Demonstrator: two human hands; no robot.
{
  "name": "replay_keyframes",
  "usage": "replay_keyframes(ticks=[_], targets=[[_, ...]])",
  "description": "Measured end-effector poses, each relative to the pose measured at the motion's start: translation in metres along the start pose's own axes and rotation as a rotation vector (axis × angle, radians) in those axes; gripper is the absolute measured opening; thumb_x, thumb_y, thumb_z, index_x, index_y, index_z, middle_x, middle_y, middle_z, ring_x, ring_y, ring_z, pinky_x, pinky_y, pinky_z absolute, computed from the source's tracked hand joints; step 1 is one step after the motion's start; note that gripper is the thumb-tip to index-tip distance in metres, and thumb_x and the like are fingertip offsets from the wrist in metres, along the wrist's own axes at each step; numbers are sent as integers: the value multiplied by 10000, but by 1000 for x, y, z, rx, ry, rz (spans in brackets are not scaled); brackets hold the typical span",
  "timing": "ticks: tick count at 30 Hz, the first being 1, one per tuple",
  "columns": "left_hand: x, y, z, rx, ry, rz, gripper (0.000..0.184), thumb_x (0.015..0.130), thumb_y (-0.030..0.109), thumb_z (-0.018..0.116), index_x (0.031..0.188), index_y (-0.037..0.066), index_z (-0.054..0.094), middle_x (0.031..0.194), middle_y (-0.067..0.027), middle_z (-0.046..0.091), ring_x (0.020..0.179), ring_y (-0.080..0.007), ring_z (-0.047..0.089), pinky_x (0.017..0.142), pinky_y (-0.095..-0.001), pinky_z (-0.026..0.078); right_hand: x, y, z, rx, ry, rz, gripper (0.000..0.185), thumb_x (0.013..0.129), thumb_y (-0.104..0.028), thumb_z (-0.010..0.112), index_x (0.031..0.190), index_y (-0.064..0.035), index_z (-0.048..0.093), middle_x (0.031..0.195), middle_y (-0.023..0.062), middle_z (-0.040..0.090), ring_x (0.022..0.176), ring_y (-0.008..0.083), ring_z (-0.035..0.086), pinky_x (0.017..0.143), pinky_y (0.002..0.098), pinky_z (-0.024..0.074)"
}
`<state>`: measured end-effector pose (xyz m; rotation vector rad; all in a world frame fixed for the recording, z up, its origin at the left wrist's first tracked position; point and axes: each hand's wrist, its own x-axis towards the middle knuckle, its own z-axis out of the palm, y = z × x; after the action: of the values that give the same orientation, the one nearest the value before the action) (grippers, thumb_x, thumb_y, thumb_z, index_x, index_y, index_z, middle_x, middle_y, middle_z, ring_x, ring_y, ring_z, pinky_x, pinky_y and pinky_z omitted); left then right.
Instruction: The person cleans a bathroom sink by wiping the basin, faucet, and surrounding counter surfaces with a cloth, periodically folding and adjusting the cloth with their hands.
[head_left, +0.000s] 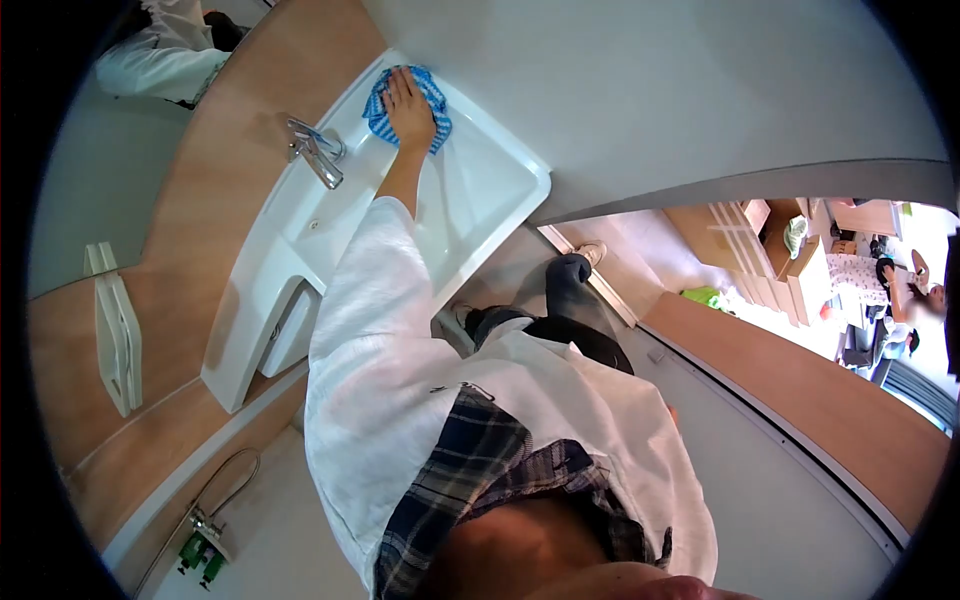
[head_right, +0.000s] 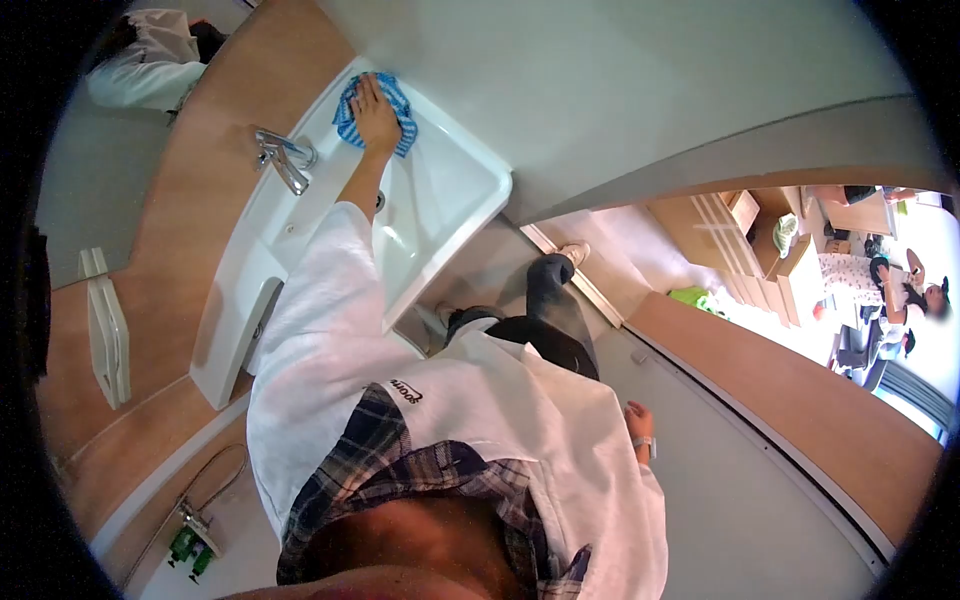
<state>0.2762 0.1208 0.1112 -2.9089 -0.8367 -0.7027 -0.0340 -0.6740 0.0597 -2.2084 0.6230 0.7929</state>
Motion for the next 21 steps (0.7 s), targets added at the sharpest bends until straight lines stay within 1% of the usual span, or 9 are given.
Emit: replay_keyframes(ticks=[3, 5, 6, 7, 10, 15, 17, 19, 21], targets=[[7, -3, -8, -62, -71, 59, 826, 711, 8, 608, 1419, -20, 184, 1469, -202, 248, 1349, -326, 273, 1090, -420, 244, 25, -5, -3, 50, -148, 87, 283, 827, -101, 589, 1088, 4, 621, 848, 105, 670, 737, 152, 627, 674, 287, 511], [15, -10, -15, -149, -110, 33, 779, 745, 69, 611, 1411, -13, 216, 1447, -224, 282, 1344, -332, 290, 1087, -442, 243, 8, -70, -21, 39, -150, 27, 279, 833, -100, 582, 1089, 5, 620, 847, 103, 671, 729, 147, 624, 682, 286, 509], [22, -20, 0, -101, -172, 5, 904, 688, 129, 697, 1419, -3, 182, 1468, -216, 239, 1352, -325, 275, 1090, -446, 247, 2, -102, -27, 32, -141, -36, 275, 839, -99, 575, 1089, 6, 620, 846, 101, 671, 722, 142, 620, 691, 284, 507], [27, -21, -4, -105, -166, 5, 904, 688, 129, 697, 1419, -3, 182, 1468, -216, 239, 1352, -325, 275, 1090, -446, 247, 9, -106, -31, 33, -136, -40, 275, 839, -99, 575, 1089, 6, 620, 846, 101, 671, 722, 142, 620, 691, 284, 507], [42, -20, -15, -71, -343, -51, 1134, 576, 198, 804, 1438, 29, 87, 1508, -185, 116, 1369, -310, 234, 1096, -469, 241, 17, -118, -46, -18, -26, -174, 271, 856, -120, 571, 1104, -21, 617, 875, 97, 672, 721, 154, 633, 693, 281, 507], [23, 0, 4, -16, -321, -74, 1069, 614, 183, 768, 1432, -1, 104, 1505, -213, 94, 1381, -341, 194, 1082, -525, 231, 14, -126, -59, -62, -10, -166, 277, 856, -129, 578, 1115, -40, 619, 929, 122, 677, 768, 165, 651, 711, 285, 522], [0, 12, 12, -23, -116, 51, 1072, 590, 111, 742, 1426, -40, 87, 1492, -250, 96, 1370, -383, 191, 1086, -505, 233, 10, -130, -56, -134, -58, -108, 285, 854, -142, 582, 1119, -40, 617, 939, 130, 675, 779, 171, 655, 707, 284, 527], [-25, 34, -12, -264, -230, 57, 1021, 613, 71, 711, 1417, -75, 100, 1489, -277, 54, 1370, -425, 155, 1103, -492, 201, 30, -105, -54, -146, -120, -83, 301, 840, -147, 588, 1119, -39, 617, 932, 127, 672, 775, 174, 656, 690, 281, 527], [-52, 65, -46, -466, -312, 50, 1001, 615, 21, 670, 1414, -91, 77, 1481, -301, 38, 1368, -456, 113, 1123, -431, 178, 47, -98, -53, -160, -334, -21, 332, 815, -141, 597, 1130, -39, 615, 921, 127, 672, 763, 183, 655, 664, 291, 524]])
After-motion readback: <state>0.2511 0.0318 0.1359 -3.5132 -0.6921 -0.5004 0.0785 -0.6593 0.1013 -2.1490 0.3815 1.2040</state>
